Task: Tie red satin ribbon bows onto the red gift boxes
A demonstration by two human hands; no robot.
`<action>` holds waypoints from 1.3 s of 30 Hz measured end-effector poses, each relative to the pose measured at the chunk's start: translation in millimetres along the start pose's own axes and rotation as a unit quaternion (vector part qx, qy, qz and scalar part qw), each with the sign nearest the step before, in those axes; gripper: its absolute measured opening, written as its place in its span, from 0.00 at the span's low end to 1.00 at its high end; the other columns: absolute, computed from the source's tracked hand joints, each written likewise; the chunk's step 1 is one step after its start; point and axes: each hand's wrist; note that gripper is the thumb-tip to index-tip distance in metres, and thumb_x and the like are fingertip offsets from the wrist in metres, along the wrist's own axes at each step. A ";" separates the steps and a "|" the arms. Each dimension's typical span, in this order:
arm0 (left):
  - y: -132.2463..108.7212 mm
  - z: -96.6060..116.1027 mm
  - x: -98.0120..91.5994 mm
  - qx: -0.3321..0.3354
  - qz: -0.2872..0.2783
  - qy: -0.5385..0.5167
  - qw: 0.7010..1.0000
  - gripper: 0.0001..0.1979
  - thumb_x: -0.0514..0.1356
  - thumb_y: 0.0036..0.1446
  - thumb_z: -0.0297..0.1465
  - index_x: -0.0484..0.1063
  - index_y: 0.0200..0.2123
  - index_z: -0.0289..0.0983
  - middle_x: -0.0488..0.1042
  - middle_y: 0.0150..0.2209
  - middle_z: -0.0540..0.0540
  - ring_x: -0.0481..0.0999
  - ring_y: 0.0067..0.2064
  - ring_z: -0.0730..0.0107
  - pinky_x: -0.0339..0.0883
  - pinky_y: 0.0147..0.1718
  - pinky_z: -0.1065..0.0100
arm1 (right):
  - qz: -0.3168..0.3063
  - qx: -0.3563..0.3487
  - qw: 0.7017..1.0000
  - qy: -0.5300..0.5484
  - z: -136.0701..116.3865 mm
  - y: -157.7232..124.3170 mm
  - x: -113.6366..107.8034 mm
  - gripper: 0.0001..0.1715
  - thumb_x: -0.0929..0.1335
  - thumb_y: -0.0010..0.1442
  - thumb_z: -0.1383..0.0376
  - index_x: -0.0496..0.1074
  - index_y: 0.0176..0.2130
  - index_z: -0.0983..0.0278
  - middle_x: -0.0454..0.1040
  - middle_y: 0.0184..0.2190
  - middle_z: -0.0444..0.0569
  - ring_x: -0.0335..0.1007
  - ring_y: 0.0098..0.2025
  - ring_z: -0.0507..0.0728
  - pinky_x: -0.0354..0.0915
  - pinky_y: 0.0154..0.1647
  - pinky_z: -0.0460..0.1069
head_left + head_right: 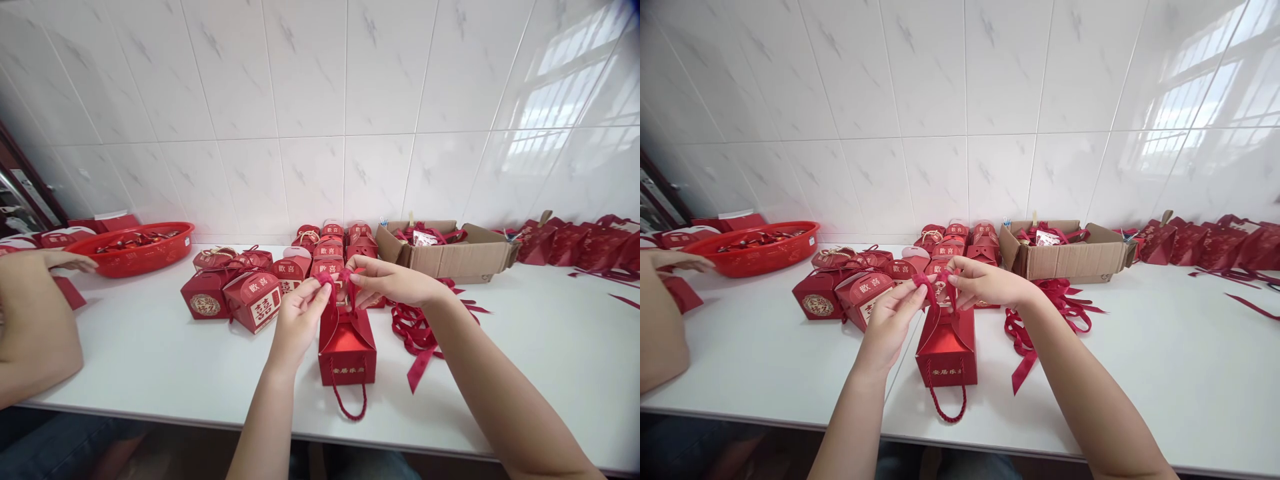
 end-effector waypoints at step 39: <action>-4.4 12.2 -19.0 0.022 -0.097 0.077 0.992 0.13 0.63 0.53 0.35 0.78 0.43 0.39 0.78 0.42 0.44 0.75 0.44 0.63 0.67 0.44 0.65 | -0.024 -0.062 0.990 0.126 18.6 27.0 9.9 0.17 0.69 0.57 0.54 0.71 0.30 0.66 0.68 0.25 0.43 0.62 0.26 0.48 0.61 0.31 0.46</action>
Point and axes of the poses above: each hand's wrist, its own y-axis towards the middle knuckle, its own x-axis out of the palm, z = x × y
